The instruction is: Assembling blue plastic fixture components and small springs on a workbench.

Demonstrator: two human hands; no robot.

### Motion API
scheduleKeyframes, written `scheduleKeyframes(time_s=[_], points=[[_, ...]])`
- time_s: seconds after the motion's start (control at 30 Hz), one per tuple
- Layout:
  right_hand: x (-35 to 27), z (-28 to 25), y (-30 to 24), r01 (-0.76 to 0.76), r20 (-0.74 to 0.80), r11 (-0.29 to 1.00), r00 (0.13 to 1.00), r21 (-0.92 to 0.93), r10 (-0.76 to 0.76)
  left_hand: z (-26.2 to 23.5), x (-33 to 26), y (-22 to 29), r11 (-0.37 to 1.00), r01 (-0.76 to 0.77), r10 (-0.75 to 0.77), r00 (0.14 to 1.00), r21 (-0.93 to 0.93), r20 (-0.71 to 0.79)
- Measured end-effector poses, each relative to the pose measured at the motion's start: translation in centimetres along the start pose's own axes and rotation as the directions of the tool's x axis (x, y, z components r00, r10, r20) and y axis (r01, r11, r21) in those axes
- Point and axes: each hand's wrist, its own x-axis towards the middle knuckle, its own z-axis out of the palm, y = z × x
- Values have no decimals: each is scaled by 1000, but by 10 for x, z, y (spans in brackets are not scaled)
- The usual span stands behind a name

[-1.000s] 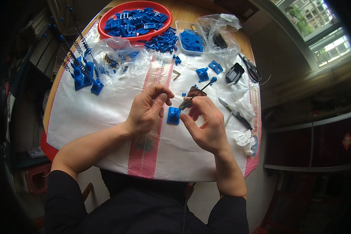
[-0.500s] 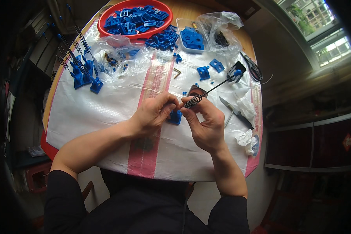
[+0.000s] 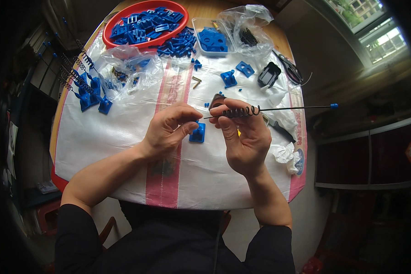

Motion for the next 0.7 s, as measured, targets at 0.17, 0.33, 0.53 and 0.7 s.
scheduleKeyframes(time_s=[0.17,0.33,0.53,0.7], points=[[-2,1,1,49,50,996,998,-78,-46,-6,0,-1,996,-23,14,994,81,111],[-4,1,2,1,62,995,998,-97,5,-5,-1,4,996,7,-14,996,86,88],[-5,1,4,-21,69,992,997,-122,30,0,-3,-1,1000,1,-1,1000,-15,9],[-3,0,4,9,95,985,995,-170,8,0,-3,-1,998,3,-3,1000,-58,8]])
